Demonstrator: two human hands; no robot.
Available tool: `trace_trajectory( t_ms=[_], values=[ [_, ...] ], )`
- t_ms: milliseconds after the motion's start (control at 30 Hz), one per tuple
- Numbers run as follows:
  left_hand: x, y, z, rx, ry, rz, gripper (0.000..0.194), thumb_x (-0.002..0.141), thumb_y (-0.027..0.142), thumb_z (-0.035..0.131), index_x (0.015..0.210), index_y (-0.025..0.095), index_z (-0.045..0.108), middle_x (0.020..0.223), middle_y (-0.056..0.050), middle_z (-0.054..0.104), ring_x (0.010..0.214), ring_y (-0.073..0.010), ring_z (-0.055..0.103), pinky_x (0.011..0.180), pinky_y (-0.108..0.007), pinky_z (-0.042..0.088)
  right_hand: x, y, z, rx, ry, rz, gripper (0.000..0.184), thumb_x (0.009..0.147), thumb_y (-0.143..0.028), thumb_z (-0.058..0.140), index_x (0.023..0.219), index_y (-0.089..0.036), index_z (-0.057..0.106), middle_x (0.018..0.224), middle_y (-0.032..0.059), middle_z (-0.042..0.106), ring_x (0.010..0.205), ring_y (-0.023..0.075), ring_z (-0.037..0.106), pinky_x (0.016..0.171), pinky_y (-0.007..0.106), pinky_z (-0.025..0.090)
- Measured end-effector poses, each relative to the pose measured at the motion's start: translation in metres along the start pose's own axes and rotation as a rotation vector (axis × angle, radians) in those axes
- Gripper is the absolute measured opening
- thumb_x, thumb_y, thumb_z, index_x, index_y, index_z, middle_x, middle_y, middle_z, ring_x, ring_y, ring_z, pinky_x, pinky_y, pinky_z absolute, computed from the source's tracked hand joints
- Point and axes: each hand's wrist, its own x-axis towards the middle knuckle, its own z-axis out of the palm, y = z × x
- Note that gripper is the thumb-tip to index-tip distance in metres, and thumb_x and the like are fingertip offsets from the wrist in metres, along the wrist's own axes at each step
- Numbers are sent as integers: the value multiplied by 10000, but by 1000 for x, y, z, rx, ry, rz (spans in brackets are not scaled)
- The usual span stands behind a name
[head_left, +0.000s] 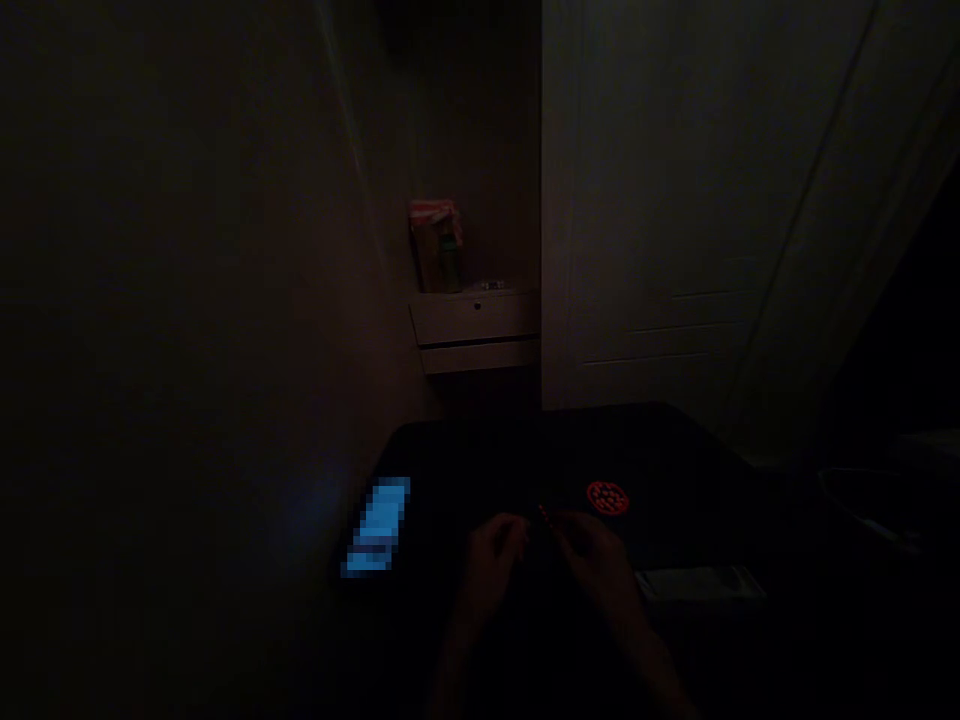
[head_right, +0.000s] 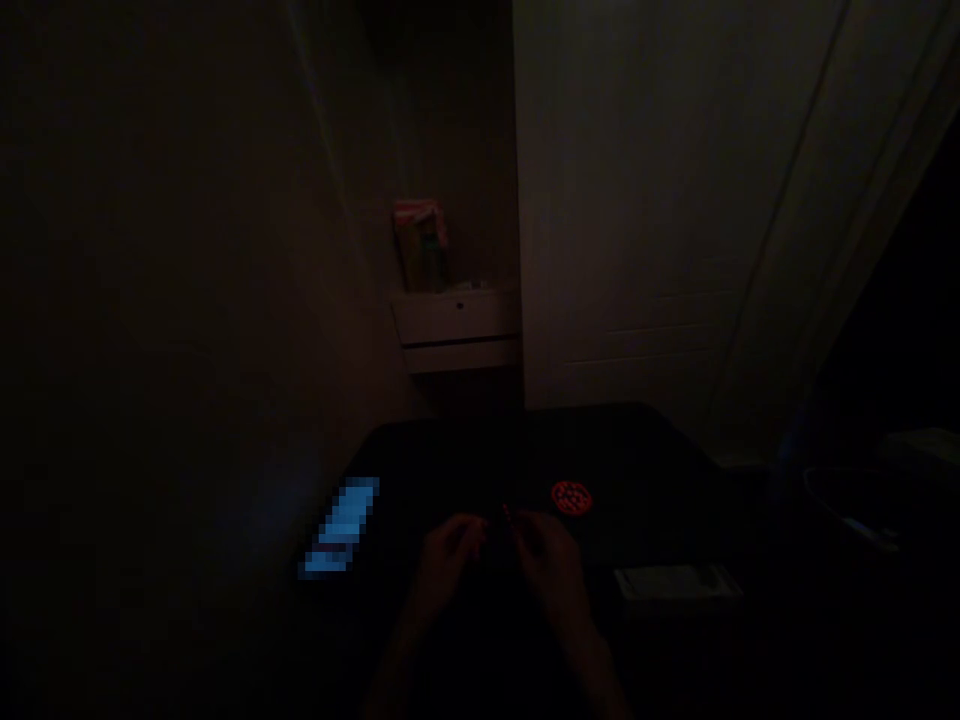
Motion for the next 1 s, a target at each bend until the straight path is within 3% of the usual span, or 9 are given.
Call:
trace_trajectory(
  t_ms=[367,767,1000],
  values=[
    [-1,4,-1,15,12,-11,436,925,565,570,920,171,757,752,-39,714,726,-189,647,695,-279,481,0,-2,-3,-15,-19,-22,276,869,-326,606,1062,-217,772,1032,104,798,915,263,762,858,399,603],
    [0,-3,-1,16,-3,-6,367,949,485,563,949,173,756,775,-36,710,723,-181,641,701,-278,474,2,-1,-8,32,-24,-8,278,872,-354,593,1022,-208,776,998,108,801,892,271,759,829,394,598],
    [0,0,-2,13,1,9,388,960,498,546,952,172,756,760,-32,708,713,-177,638,693,-272,471,2,-5,-14,-17,-48,-92,259,896,-294,544,952,-227,788,959,81,782,900,254,740,839,364,569]
  ],
)
